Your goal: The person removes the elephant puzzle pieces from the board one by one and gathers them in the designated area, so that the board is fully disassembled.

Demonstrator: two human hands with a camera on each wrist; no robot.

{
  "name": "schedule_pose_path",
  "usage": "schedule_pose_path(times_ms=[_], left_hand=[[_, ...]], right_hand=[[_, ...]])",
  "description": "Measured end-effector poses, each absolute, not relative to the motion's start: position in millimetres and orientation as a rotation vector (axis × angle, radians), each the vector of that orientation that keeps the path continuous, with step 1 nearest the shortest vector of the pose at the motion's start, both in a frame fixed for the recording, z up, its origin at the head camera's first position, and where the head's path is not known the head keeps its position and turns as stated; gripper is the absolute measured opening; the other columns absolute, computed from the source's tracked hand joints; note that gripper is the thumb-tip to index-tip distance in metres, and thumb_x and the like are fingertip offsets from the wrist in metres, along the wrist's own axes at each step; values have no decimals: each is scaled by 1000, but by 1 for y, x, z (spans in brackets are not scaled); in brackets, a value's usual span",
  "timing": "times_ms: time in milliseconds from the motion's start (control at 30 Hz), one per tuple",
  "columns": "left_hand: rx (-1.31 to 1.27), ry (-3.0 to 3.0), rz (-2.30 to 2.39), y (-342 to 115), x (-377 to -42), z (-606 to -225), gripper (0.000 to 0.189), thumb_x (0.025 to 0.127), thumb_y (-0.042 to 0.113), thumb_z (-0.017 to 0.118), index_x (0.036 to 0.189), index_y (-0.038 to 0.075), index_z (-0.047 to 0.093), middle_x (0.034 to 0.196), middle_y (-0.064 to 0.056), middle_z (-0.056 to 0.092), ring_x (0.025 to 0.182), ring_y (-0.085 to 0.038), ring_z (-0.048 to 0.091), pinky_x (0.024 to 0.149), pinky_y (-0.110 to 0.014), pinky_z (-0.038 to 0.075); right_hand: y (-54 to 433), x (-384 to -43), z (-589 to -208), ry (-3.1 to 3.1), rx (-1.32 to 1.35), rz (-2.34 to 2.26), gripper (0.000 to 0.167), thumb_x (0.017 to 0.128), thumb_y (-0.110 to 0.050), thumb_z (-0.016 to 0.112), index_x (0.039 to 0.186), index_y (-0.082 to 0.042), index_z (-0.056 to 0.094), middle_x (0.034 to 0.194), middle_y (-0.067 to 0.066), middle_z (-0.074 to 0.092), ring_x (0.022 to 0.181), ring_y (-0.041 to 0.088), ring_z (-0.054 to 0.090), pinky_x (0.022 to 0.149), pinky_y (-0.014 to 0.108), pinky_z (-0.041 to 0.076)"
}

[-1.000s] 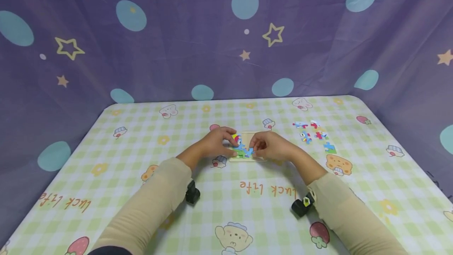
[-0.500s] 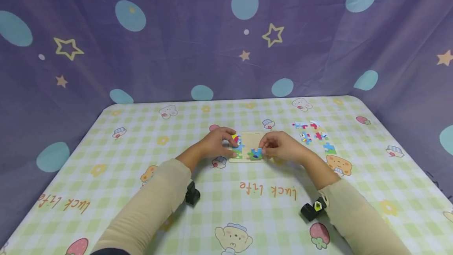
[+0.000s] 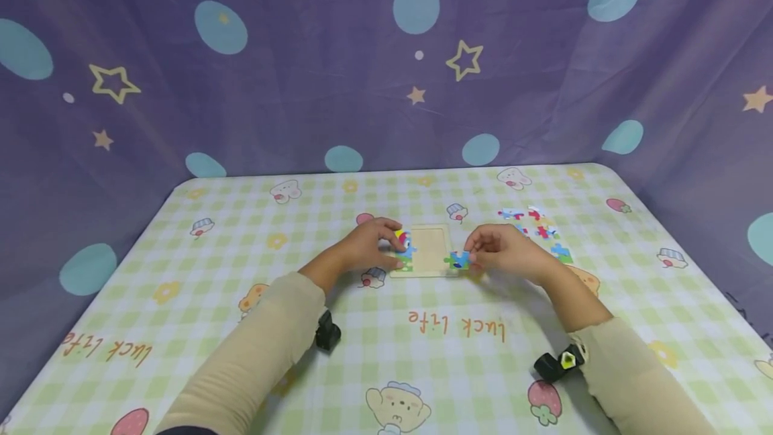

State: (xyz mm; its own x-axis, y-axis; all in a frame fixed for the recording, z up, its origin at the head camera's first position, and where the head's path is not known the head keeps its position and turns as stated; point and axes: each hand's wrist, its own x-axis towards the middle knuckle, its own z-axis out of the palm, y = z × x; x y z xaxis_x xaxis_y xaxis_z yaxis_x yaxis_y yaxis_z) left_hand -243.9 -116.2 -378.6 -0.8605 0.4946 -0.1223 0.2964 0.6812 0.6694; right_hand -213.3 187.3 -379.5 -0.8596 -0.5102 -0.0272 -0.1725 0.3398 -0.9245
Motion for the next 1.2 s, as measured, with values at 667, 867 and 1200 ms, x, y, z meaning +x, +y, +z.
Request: schedule_pose_path(times_ms=[667, 867, 1200], left_hand=[[646, 2600, 964, -118, -244, -378, 19, 78, 19, 85, 95, 15, 77, 146, -3, 45, 140, -28, 33, 113, -44, 28], [657, 2606, 956, -118, -244, -379, 20, 78, 20, 85, 95, 16, 77, 146, -3, 45, 140, -28, 32, 114, -45, 27], [670, 2605, 964, -117, -244, -380, 18, 79, 19, 84, 95, 15, 76, 146, -4, 45, 140, -28, 32, 113, -45, 28]], right_hand=[[231, -199, -378, 2371, -578, -1558, 10, 92, -2, 65, 99, 4, 62, 87, 17, 64, 80, 33, 66, 73, 36, 55], [243, -194, -374, 2393, -516, -1569, 14, 93, -5, 65, 102, 5, 61, 92, 18, 63, 83, 33, 66, 76, 36, 56], [263, -191, -372, 2473, -429, -1493, 18, 95, -11, 64, 107, 2, 61, 98, 17, 63, 86, 29, 67, 70, 34, 54]])
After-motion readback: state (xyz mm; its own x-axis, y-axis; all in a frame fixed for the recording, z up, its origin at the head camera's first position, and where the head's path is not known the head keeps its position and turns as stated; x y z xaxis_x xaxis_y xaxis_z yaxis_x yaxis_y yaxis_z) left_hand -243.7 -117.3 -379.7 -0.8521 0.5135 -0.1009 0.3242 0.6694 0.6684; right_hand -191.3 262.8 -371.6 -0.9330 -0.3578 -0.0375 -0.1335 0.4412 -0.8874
